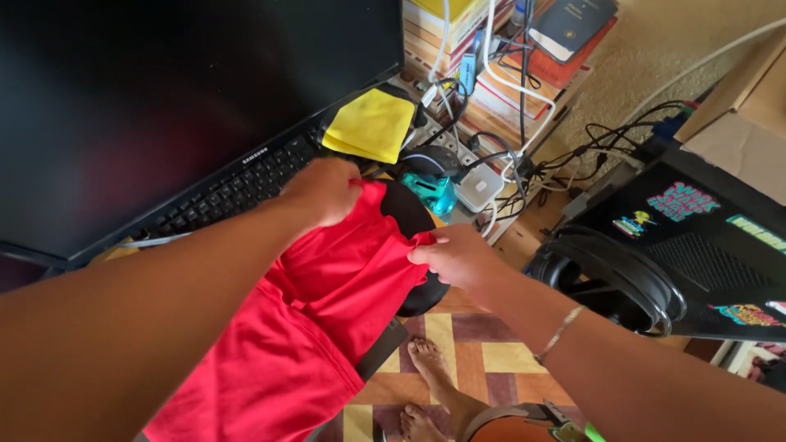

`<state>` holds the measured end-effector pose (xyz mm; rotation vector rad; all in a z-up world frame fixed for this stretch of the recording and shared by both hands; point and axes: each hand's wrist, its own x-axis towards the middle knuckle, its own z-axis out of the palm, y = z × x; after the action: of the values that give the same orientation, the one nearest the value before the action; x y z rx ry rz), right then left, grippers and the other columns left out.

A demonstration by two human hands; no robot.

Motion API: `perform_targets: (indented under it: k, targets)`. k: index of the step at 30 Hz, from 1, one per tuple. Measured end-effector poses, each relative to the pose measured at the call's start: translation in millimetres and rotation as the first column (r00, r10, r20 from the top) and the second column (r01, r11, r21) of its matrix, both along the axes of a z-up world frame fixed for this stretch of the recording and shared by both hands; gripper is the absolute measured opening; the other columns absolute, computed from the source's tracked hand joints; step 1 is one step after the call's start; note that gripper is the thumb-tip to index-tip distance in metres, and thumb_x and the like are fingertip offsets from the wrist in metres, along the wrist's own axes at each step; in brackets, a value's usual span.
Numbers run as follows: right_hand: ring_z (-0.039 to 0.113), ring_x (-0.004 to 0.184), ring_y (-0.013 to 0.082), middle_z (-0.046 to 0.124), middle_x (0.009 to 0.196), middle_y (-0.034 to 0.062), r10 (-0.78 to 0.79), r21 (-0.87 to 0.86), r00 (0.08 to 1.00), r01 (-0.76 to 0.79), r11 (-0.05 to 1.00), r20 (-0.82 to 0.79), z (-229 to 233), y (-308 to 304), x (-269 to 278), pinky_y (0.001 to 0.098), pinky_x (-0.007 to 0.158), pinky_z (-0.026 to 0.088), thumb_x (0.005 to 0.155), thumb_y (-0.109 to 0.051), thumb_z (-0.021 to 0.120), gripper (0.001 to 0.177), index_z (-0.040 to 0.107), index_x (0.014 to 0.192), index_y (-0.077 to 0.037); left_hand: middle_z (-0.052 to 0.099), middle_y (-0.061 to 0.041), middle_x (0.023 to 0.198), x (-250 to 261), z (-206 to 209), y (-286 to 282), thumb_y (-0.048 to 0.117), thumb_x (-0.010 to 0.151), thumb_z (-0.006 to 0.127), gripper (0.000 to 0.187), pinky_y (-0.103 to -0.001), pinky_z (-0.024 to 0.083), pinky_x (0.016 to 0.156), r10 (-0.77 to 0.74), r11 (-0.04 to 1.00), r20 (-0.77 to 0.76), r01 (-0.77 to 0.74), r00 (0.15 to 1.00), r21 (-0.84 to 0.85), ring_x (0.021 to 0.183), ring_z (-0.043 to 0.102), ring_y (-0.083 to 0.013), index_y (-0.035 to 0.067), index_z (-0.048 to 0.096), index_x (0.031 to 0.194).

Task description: Folding various items of clothing, such as jerseys and t-shirts, on a desk and a chair.

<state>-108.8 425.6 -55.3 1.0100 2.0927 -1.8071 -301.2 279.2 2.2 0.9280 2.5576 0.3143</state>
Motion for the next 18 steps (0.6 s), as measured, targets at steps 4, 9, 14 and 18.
perform_targets:
  k: [4,9,14,18]
  targets:
    - [0.065,0.084,0.0161,0.070,0.093,0.0050,-0.007,-0.104,1.000,0.004,0.995,-0.024,26,-4,8,0.0339,0.076,0.055,0.080,-0.023,0.079,0.038,0.075,0.113,-0.004,0.073,-0.015,0.107,-11,5,-10,0.033,0.089,0.072,0.027,-0.046,0.055,0.087,0.115,0.979,-0.023,-0.109,0.993,0.175,0.100,0.069,-0.0362,0.017,0.076,0.111]
    - [0.068,0.082,0.0112,0.069,0.096,0.0060,-0.081,-0.074,0.963,0.064,0.995,-0.259,64,-30,16,0.0278,0.071,0.061,0.090,-0.019,0.072,0.022,0.068,0.105,-0.004,0.073,-0.008,0.083,-2,53,-43,0.007,0.087,0.067,0.015,-0.033,0.058,0.074,0.307,0.764,0.490,-0.518,0.816,0.385,0.078,0.070,-0.0180,0.005,0.075,0.100]
    - [0.063,0.071,0.0128,0.071,0.086,0.0062,0.161,0.162,0.901,-0.103,0.981,-0.402,122,-70,33,0.0295,0.062,0.053,0.090,-0.016,0.075,0.019,0.067,0.103,-0.005,0.072,-0.005,0.088,33,87,-110,0.001,0.087,0.063,0.014,-0.026,0.060,0.078,0.301,0.575,0.630,-0.663,0.716,0.479,0.081,0.070,-0.0124,0.001,0.072,0.098]
    - [0.070,0.073,0.0147,0.077,0.087,0.0042,0.463,0.503,0.764,-0.212,0.838,-0.449,173,-124,56,0.0320,0.062,0.056,0.087,-0.016,0.077,0.020,0.068,0.103,-0.007,0.068,-0.006,0.098,57,79,-184,-0.006,0.088,0.059,0.016,-0.029,0.062,0.086,0.232,0.375,0.715,-0.739,0.659,0.560,0.090,0.068,-0.0143,-0.001,0.070,0.099]
